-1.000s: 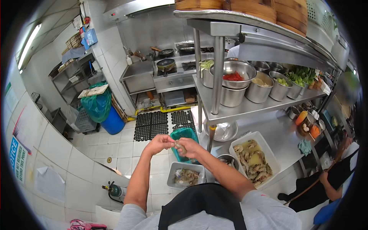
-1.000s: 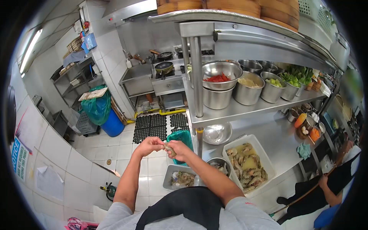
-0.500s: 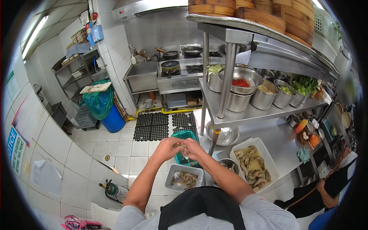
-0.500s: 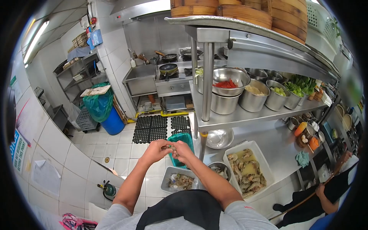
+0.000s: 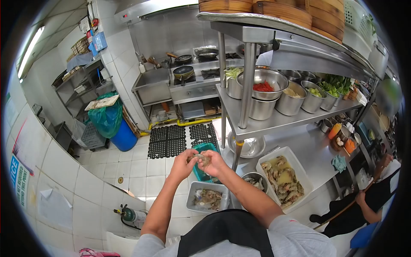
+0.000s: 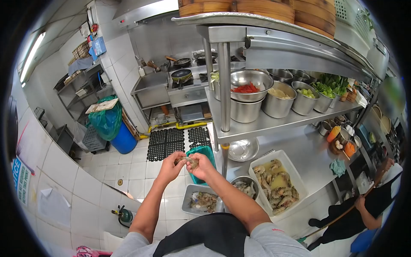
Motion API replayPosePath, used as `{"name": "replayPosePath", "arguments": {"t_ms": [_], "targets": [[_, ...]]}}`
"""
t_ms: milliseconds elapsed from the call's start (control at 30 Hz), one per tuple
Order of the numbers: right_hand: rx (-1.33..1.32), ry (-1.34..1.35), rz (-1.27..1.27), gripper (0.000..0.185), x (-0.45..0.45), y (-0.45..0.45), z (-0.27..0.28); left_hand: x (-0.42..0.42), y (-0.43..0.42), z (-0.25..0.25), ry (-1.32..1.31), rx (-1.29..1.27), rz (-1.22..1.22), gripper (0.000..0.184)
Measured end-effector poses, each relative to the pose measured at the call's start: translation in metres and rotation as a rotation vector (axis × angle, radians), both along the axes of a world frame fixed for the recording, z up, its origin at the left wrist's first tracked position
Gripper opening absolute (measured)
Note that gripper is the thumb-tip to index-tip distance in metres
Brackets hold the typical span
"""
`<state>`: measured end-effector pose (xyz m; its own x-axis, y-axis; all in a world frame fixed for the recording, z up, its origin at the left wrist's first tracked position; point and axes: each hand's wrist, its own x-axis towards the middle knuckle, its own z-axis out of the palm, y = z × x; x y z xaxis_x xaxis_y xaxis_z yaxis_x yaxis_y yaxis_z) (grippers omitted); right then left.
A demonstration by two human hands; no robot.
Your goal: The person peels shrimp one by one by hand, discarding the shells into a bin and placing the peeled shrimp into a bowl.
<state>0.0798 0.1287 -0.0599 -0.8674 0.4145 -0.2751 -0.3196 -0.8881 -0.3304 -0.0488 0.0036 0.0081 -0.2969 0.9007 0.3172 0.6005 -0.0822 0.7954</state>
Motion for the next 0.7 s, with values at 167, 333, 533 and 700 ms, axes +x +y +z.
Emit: {"name": "replayPosePath", "arguments": {"t_ms": [167, 333, 533, 700], "targets": [[-0.030, 0.007, -0.018, 0.006, 0.002, 0.000, -0.003, 0.000, -0.002, -0.001, 0.096, -0.101, -0.012, 0.021], [0.010, 0.011, -0.059, 0.006, 0.000, -0.002, -0.012, -0.002, 0.003, -0.003, 0.182, -0.159, -0.015, 0.021], [0.004, 0.002, -0.088, 0.013, 0.001, -0.007, 0.004, -0.003, 0.006, -0.003, 0.283, 0.023, 0.042, 0.020], [0.004, 0.076, -0.080, 0.014, 0.004, -0.007, 0.012, -0.010, 0.018, -0.010, 0.145, 0.143, 0.117, 0.018]]}}
